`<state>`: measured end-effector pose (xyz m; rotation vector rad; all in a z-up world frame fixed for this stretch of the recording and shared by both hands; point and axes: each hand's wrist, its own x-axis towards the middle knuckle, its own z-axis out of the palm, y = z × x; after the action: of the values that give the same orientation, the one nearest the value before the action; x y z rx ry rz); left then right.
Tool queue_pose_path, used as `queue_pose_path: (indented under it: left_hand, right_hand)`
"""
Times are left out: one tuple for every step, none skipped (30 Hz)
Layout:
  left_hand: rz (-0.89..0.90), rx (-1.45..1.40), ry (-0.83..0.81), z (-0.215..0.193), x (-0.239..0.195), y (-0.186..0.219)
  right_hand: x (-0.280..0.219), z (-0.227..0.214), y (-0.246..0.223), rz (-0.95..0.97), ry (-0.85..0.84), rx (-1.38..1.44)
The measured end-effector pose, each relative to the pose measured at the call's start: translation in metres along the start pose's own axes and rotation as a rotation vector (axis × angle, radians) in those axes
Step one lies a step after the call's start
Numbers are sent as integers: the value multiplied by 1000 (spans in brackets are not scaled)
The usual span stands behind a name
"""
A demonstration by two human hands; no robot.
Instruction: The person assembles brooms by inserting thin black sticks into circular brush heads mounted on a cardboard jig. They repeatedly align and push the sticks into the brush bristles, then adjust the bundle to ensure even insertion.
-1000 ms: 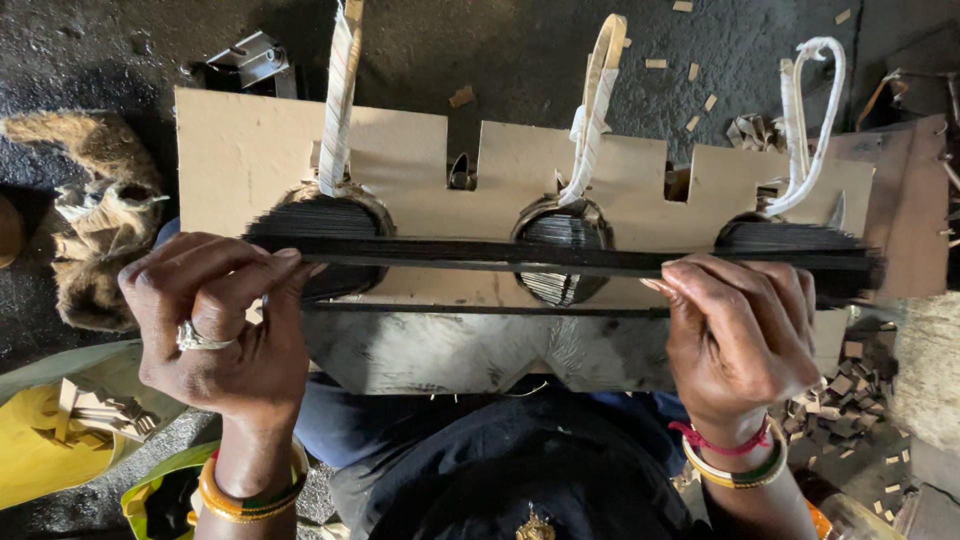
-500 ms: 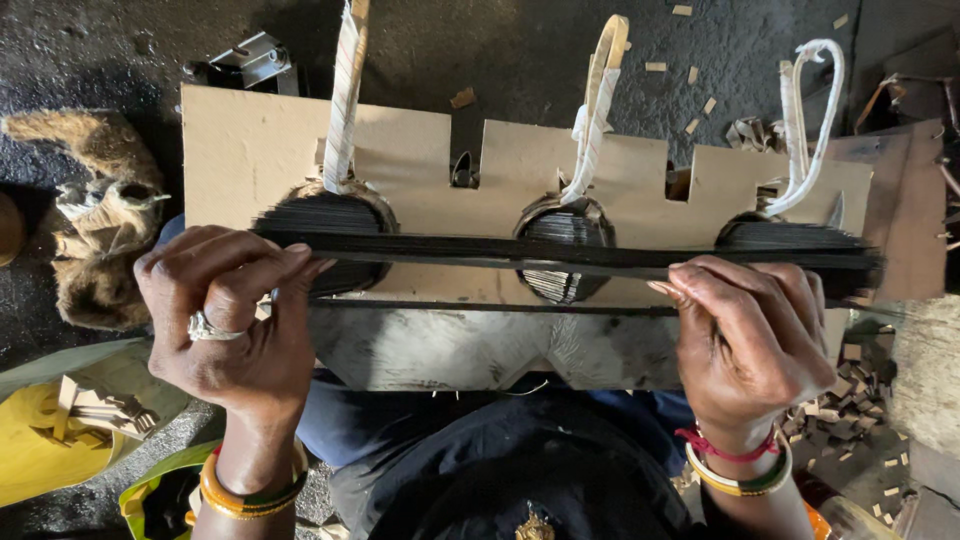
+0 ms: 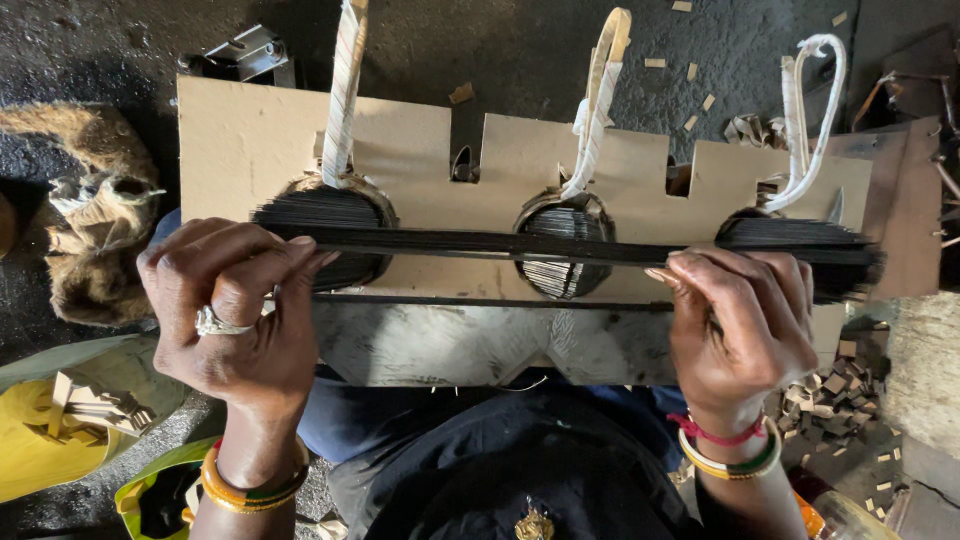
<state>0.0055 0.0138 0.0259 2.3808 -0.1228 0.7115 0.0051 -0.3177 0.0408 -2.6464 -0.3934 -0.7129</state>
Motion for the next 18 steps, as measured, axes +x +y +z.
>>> queue_pose_path:
  left_hand:
    - [1,0,1,1,0,0]
    - [3,4,5,0,0,0]
    - [5,7,9,0,-1,0]
    - [8,8,15,1,-1,0]
    - [8,8,19,1,-1,0]
    - [8,8,23,2,-2,0]
    - [3,6,25,3,-2,-1]
    - [1,10,28,3,-2,-1]
    - [-2,14,30,3,-3,-2]
    - [-3,22,29,3,-4,-2]
    - [-2,23,28,3,-5,-2]
    - [-1,21,30,4,-5,-2]
    - [3,13,32,5,-5,-2]
    - [9,12,42,5,-5,-2]
    - [15,10,50,5,-5,-1]
    - [24,15,63,6,-4,-1]
    - [37,17,73,6,-3,-1]
    - [49,20,83,7,-3,-1]
  right_hand:
    - [-1,3,1,-8,20,-3]
    - [-1,5,2,-17,40,-3]
    - [-2,7,2,-17,50,-4]
    - [-2,8,1,-17,61,-7]
    - [-2,10,1,-17,72,-9]
    - [-1,11,1,-23,80,-19]
    - [-1,12,1,-30,89,-28]
    - [0,13,0,-37,99,-38]
    - [1,15,0,-42,105,-41]
    - [1,15,-1,-44,108,-47]
    - [-1,15,-1,-46,111,-52]
    - [-1,16,0,-45,109,-60]
    - [-2,16,0,-43,107,-68]
    - [-3,16,0,-44,107,-73]
    - [-4,15,1,-39,112,-61]
    - [-5,15,1,-35,118,-46]
    - [-6,15,2,-31,125,-32]
    - [-7,15,2,-22,124,-26]
